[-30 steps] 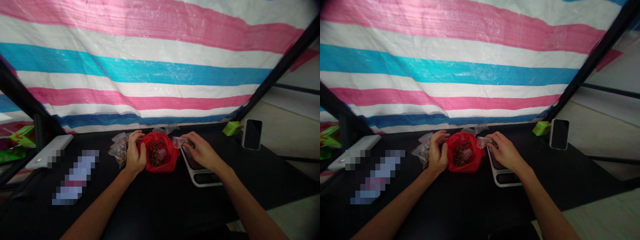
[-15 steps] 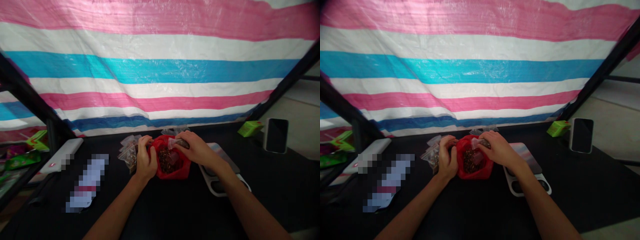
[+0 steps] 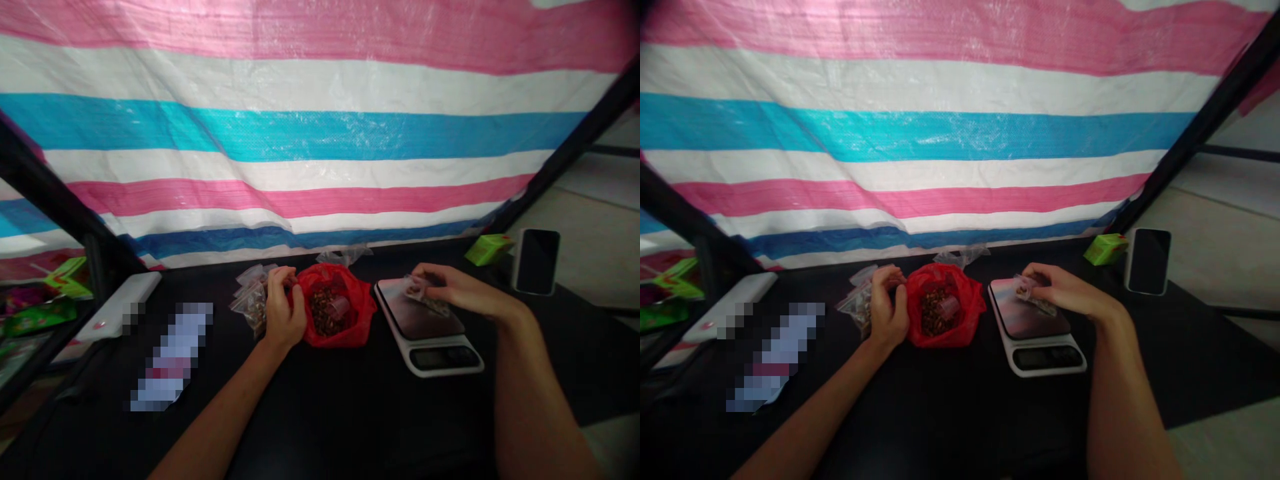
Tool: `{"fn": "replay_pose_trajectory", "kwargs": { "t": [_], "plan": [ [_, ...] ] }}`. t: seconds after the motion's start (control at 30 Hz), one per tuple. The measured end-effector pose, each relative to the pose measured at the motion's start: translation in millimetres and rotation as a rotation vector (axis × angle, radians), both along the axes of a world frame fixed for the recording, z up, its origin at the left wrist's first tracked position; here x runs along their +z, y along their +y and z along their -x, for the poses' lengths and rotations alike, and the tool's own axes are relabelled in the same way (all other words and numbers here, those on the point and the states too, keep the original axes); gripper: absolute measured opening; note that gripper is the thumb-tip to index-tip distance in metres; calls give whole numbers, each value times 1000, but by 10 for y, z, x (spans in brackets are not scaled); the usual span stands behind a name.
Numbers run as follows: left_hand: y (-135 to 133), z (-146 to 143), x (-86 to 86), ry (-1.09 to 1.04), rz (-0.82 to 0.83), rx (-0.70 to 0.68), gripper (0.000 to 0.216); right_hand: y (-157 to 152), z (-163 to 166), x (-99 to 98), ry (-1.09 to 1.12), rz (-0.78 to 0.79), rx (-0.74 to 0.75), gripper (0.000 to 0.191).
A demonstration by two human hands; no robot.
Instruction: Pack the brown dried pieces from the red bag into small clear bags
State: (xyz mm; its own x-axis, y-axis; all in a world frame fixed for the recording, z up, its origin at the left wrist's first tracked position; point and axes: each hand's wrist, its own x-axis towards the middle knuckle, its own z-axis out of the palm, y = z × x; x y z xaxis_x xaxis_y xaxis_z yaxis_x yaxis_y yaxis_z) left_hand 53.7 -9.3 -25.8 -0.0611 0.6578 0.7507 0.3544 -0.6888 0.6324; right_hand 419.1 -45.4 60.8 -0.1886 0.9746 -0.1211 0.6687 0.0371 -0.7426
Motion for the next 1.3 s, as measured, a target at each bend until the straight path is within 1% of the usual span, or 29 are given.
{"fn": "replay_pose_trajectory", "kwargs": {
  "t": [0.13, 0.17, 0.2, 0.33, 0.4, 0.47, 0.57, 0.7, 0.77, 0.83, 1.07, 1.3],
  "plan": [
    [6, 5, 6, -8, -16, 2, 28, -30, 32, 21, 65, -57, 49, 60],
    [6, 6, 9, -7, -20, 2, 28, -37, 28, 35, 100, -73, 56, 66],
    [5, 6, 11, -4, -25, 3, 28, -43, 18, 48, 141, -100, 52, 68],
    [2, 9, 16, 11, -43, 9, 28, -61, -50, 60, 330, -271, -18, 57],
    [2, 13, 15, 10, -46, 9, 29, -68, -78, 48, 399, -293, -23, 52],
    [5, 18, 12, 12, -48, 7, 29, -77, -97, 37, 418, -264, -7, 51],
    [15, 23, 1, 14, -50, 8, 30, -90, -107, 34, 331, -195, 27, 55],
    [27, 23, -16, 1, -36, 21, 29, -98, -96, 43, 180, -67, 51, 69],
    [24, 20, -16, -5, -37, 28, 28, -99, -85, 41, 163, -18, 42, 76],
    [14, 17, -8, -2, -49, 35, 26, -98, -74, 32, 169, 11, 39, 79],
    [-11, 9, 13, 15, -91, 45, 25, -80, -66, -2, 174, 73, 64, 73],
    [3, 1, 1, -11, -70, 42, 23, -64, -64, -9, 105, 42, 66, 69]
  ]
}}
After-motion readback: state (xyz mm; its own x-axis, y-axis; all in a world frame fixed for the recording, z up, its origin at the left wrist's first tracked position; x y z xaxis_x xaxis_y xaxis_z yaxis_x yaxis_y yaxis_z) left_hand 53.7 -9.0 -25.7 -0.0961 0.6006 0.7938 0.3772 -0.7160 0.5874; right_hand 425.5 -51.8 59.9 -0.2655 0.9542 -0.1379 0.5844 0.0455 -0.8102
